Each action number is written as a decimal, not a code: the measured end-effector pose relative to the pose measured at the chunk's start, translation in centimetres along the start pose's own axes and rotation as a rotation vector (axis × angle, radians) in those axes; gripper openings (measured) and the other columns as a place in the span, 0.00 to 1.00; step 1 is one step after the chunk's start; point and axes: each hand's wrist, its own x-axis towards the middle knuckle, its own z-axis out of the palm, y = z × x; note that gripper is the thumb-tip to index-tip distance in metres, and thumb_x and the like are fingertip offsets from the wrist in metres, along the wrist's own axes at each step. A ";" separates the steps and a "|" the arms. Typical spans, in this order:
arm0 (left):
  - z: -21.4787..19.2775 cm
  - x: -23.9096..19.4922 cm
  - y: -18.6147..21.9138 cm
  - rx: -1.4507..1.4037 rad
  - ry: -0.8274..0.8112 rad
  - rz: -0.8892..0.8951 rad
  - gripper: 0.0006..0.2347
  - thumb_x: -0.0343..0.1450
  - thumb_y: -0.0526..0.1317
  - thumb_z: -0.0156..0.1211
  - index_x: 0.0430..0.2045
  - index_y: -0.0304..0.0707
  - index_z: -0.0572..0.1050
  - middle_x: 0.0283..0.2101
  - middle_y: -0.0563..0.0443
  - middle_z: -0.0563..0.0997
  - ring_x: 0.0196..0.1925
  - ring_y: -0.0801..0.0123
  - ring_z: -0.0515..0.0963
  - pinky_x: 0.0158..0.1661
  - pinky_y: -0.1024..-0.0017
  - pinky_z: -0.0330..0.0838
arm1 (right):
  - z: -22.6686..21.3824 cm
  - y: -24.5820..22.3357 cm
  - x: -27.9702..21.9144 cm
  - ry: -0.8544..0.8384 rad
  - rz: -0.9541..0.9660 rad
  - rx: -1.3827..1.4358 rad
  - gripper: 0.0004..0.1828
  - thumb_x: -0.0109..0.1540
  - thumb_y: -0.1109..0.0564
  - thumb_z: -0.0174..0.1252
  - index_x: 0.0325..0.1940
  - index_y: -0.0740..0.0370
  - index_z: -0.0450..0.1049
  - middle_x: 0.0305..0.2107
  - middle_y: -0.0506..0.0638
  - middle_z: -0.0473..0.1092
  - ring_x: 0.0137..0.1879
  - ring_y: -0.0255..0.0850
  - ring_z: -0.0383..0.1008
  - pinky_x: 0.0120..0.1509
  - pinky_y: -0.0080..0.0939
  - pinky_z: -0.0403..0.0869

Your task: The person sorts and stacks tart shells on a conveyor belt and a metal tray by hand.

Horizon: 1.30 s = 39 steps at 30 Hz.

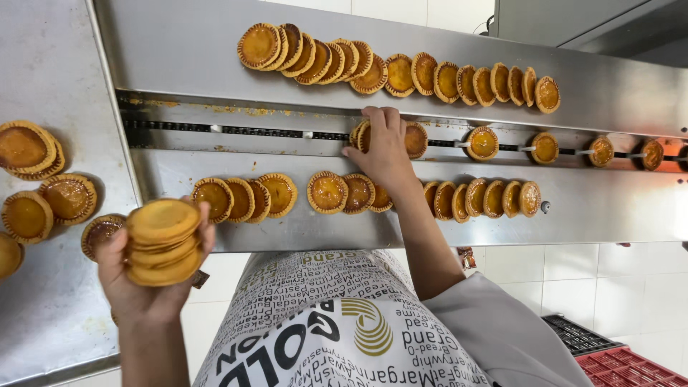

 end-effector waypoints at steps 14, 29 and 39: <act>1.4 8.1 -2.6 0.523 0.123 0.041 0.15 0.64 0.40 0.47 0.45 0.42 0.61 0.48 0.44 0.67 0.49 0.53 0.69 0.46 0.58 0.66 | -0.7 -3.3 1.5 -0.006 -0.127 0.149 0.26 0.55 0.49 0.56 0.49 0.70 0.62 0.43 0.69 0.60 0.48 0.66 0.66 0.48 0.59 0.70; 6.1 10.8 -3.9 1.665 -0.025 0.052 0.22 0.62 0.40 0.58 0.46 0.32 0.59 0.38 0.33 0.69 0.36 0.51 0.74 0.29 0.62 0.70 | 0.4 -4.6 1.4 -0.025 -0.202 0.251 0.27 0.60 0.44 0.47 0.52 0.68 0.59 0.40 0.62 0.58 0.51 0.64 0.61 0.54 0.57 0.64; 10.2 6.9 -5.2 1.792 -0.390 -0.280 0.28 0.61 0.38 0.56 0.52 0.25 0.54 0.49 0.20 0.62 0.48 0.30 0.67 0.37 0.45 0.69 | -1.9 -4.9 0.9 -0.424 -0.275 0.434 0.19 0.63 0.50 0.38 0.46 0.65 0.67 0.34 0.66 0.68 0.45 0.62 0.68 0.49 0.58 0.67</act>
